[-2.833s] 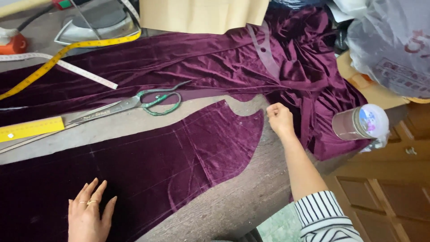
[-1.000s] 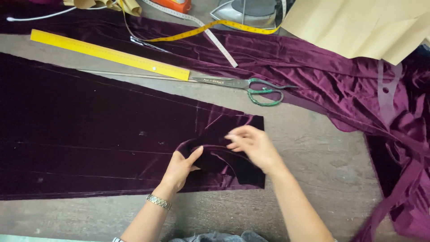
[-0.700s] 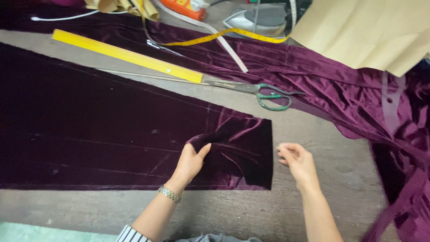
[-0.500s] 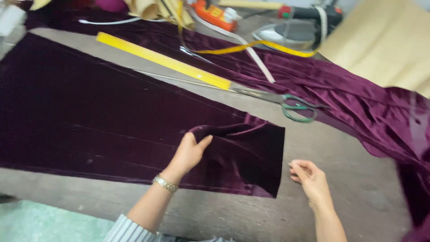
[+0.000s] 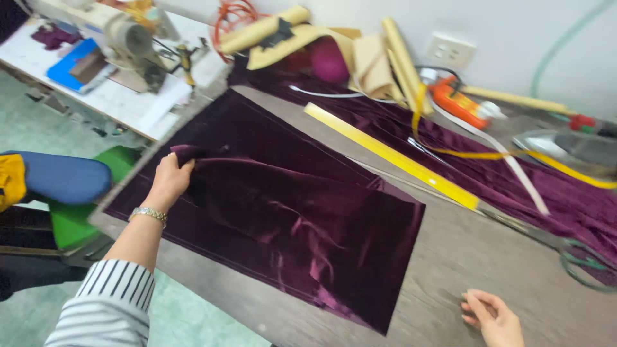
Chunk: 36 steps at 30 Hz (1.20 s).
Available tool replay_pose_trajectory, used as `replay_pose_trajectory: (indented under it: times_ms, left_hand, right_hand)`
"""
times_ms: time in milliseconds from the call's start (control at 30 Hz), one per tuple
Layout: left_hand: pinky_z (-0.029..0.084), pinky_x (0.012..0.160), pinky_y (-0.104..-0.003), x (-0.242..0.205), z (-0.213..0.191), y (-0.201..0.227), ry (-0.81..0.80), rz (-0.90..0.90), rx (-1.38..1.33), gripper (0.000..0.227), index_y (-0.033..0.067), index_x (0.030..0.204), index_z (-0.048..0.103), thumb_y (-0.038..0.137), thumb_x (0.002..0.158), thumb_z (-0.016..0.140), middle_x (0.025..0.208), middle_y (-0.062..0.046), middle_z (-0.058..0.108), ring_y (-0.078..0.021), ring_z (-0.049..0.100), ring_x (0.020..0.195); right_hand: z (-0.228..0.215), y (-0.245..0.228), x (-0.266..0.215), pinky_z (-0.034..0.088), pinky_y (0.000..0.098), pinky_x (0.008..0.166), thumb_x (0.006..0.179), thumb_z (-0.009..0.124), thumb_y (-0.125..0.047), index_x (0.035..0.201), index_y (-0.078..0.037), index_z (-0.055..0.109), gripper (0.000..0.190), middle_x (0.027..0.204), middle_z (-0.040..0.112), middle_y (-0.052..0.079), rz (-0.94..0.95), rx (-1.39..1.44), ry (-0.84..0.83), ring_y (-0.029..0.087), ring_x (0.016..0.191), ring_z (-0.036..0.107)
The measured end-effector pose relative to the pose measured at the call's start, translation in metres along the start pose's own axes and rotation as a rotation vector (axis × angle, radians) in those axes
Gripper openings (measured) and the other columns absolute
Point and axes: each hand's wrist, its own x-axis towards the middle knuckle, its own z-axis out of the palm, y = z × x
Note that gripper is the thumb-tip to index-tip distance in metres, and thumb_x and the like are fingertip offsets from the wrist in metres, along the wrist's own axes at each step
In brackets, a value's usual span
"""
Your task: The person measures a piece of purple velvet fabric using a yellow ruler and marks it with chalk. They then use scissors to cut the fabric along the marked line. Finally, they place a paper pattern on the fabric and smooth it out.
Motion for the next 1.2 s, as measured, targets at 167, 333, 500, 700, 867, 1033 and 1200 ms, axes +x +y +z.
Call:
replay_pose_trajectory:
  times_ms: [167, 333, 500, 700, 867, 1033, 1200]
  left_hand:
    - [0.039, 0.102, -0.045, 0.052, 0.011, -0.136, 0.040, -0.009, 0.103, 0.054, -0.0045, 0.126, 0.057, 0.030, 0.084, 0.063, 0.123, -0.025, 0.061, -0.0404, 0.054, 0.117]
    - [0.038, 0.103, -0.052, 0.053, -0.007, -0.177, -0.037, -0.326, 0.287, 0.069, -0.0035, 0.133, 0.049, 0.043, 0.085, 0.066, 0.131, -0.031, 0.047, -0.0489, 0.044, 0.121]
    - [0.047, 0.091, -0.056, 0.045, -0.018, -0.179, -0.069, -0.436, 0.323, 0.072, 0.0029, 0.127, 0.054, 0.054, 0.080, 0.070, 0.131, -0.021, 0.045, -0.0401, 0.043, 0.121]
    - [0.045, 0.095, -0.047, 0.049, -0.010, -0.163, -0.191, -0.371, 0.193, 0.046, 0.0184, 0.126, 0.059, 0.037, 0.085, 0.067, 0.129, -0.012, 0.061, -0.0357, 0.058, 0.117]
    - [0.044, 0.097, -0.039, 0.015, 0.030, -0.076, -0.230, 0.056, -0.100, 0.042, 0.0103, 0.121, 0.065, 0.024, 0.081, 0.064, 0.119, -0.012, 0.067, -0.0272, 0.062, 0.111]
    - [0.044, 0.099, -0.030, -0.065, 0.022, 0.042, -0.583, 0.464, -0.353, 0.039, 0.0114, 0.120, 0.064, 0.024, 0.082, 0.067, 0.123, -0.007, 0.067, -0.0189, 0.064, 0.111]
    - [0.052, 0.084, -0.035, -0.043, 0.042, 0.024, -0.312, 0.270, -0.257, 0.046, 0.0106, 0.119, 0.064, 0.036, 0.080, 0.068, 0.110, -0.015, 0.066, -0.0252, 0.068, 0.092]
  right_hand:
    - [0.080, 0.013, -0.020, 0.051, 0.0497, 0.079, 0.094, 0.061, -0.003, 0.115, 0.014, 0.055, 0.028, 0.109, 0.065, 0.033, 0.044, 0.071, -0.022, 0.039, 0.093, 0.062]
    - [0.143, -0.022, -0.063, 0.049, 0.0536, 0.084, 0.097, 0.058, -0.006, 0.119, 0.015, 0.053, 0.031, 0.110, 0.064, 0.036, 0.192, 0.059, -0.015, 0.046, 0.098, 0.062]
    - [0.170, -0.022, -0.066, 0.052, 0.0516, 0.085, 0.089, 0.067, -0.015, 0.116, 0.011, 0.061, 0.038, 0.104, 0.067, 0.031, 0.328, -0.057, -0.121, 0.043, 0.096, 0.065]
    - [0.184, -0.005, -0.051, 0.059, 0.0440, 0.075, 0.084, 0.074, -0.034, 0.075, -0.004, 0.054, 0.037, 0.064, 0.039, 0.009, 0.344, -0.232, -0.268, 0.018, 0.059, 0.047]
    - [0.195, -0.023, -0.068, 0.055, 0.0424, 0.080, 0.085, 0.071, -0.030, 0.084, -0.005, 0.063, 0.026, 0.079, 0.075, 0.017, 0.356, -0.205, -0.314, 0.027, 0.072, 0.070]
    - [0.195, -0.040, -0.086, 0.057, 0.0415, 0.066, 0.086, 0.071, -0.022, 0.078, -0.003, 0.057, 0.025, 0.068, 0.067, 0.019, 0.331, -0.064, -0.362, 0.029, 0.059, 0.065]
    - [0.194, -0.045, -0.086, 0.058, 0.0386, 0.064, 0.086, 0.072, -0.024, 0.071, -0.007, 0.049, 0.032, 0.064, 0.065, 0.017, 0.339, -0.076, -0.384, 0.028, 0.058, 0.066]
